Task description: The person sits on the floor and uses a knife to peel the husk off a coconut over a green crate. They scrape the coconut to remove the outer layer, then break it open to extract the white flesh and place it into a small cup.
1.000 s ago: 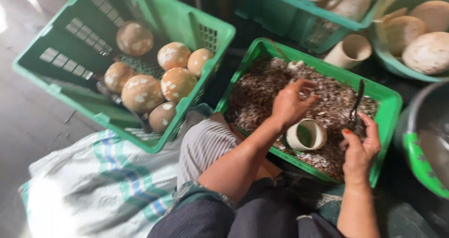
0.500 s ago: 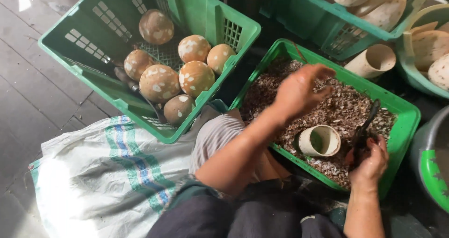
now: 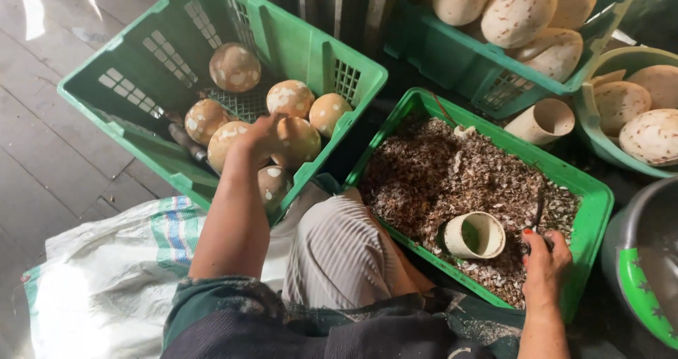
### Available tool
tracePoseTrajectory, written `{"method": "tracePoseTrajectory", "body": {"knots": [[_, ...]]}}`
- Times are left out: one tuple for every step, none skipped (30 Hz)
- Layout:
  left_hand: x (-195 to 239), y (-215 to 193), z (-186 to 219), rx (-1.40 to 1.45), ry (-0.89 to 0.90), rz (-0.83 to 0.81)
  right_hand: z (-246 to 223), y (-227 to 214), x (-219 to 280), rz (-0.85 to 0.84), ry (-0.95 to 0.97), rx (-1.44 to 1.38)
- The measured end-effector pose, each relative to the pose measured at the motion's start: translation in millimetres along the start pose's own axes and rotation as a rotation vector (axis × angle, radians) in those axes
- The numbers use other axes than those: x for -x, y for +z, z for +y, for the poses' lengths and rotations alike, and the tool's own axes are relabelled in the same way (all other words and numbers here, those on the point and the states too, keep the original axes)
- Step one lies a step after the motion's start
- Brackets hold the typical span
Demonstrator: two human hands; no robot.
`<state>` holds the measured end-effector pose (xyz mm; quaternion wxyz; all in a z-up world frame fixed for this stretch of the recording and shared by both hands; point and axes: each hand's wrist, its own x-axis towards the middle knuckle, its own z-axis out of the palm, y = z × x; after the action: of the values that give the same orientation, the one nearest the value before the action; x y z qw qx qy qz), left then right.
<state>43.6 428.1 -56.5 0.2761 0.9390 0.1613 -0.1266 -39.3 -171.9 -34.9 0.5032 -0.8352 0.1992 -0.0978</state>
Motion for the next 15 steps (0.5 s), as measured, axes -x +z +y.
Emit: {"method": "tracePoseTrajectory", "body": {"knots": [[-3, 4, 1, 0.025, 0.144, 0.122, 4, 3, -3, -0.022, 0.056, -0.070], [-6, 8, 2, 0.049, 0.286, 0.245, 8, 4, -5, -0.043, 0.112, -0.140], [-10, 15, 2, 0.049, 0.288, 0.247, 4, 8, -3, -0.042, 0.110, -0.141], [-15, 21, 4, -0.053, 0.170, 0.163, 1, 10, -2, -0.050, 0.058, -0.115], [-19, 30, 8, -0.154, 0.056, 0.075, -2, 9, 1, -0.052, 0.010, -0.088], [-25, 34, 8, -0.154, 0.061, 0.071, -3, 9, 1, -0.046, 0.012, -0.086], [-29, 38, 7, -0.163, 0.029, 0.084, -3, 9, 2, -0.030, -0.008, -0.114], [-33, 43, 7, -0.172, -0.003, 0.097, -2, 9, 3, -0.014, -0.028, -0.141], [-31, 47, 7, -0.175, 0.001, 0.090, -5, 7, 5, -0.009, -0.021, -0.139], [-28, 50, 6, -0.202, 0.061, 0.167, -8, 5, 7, -0.004, -0.007, -0.136], [-25, 50, 5, -0.230, 0.121, 0.251, -12, 5, 8, -0.001, 0.004, -0.138], [-28, 51, 2, -0.234, 0.124, 0.250, -12, 4, 7, 0.001, 0.008, -0.142], [-31, 52, -1, -0.251, 0.125, 0.256, -12, 3, 6, 0.010, 0.016, -0.145], [-33, 52, -4, -0.267, 0.127, 0.262, -12, 2, 5, 0.019, 0.025, -0.149], [-30, 49, -4, -0.268, 0.131, 0.265, -14, 1, 6, 0.023, 0.023, -0.152]]}}
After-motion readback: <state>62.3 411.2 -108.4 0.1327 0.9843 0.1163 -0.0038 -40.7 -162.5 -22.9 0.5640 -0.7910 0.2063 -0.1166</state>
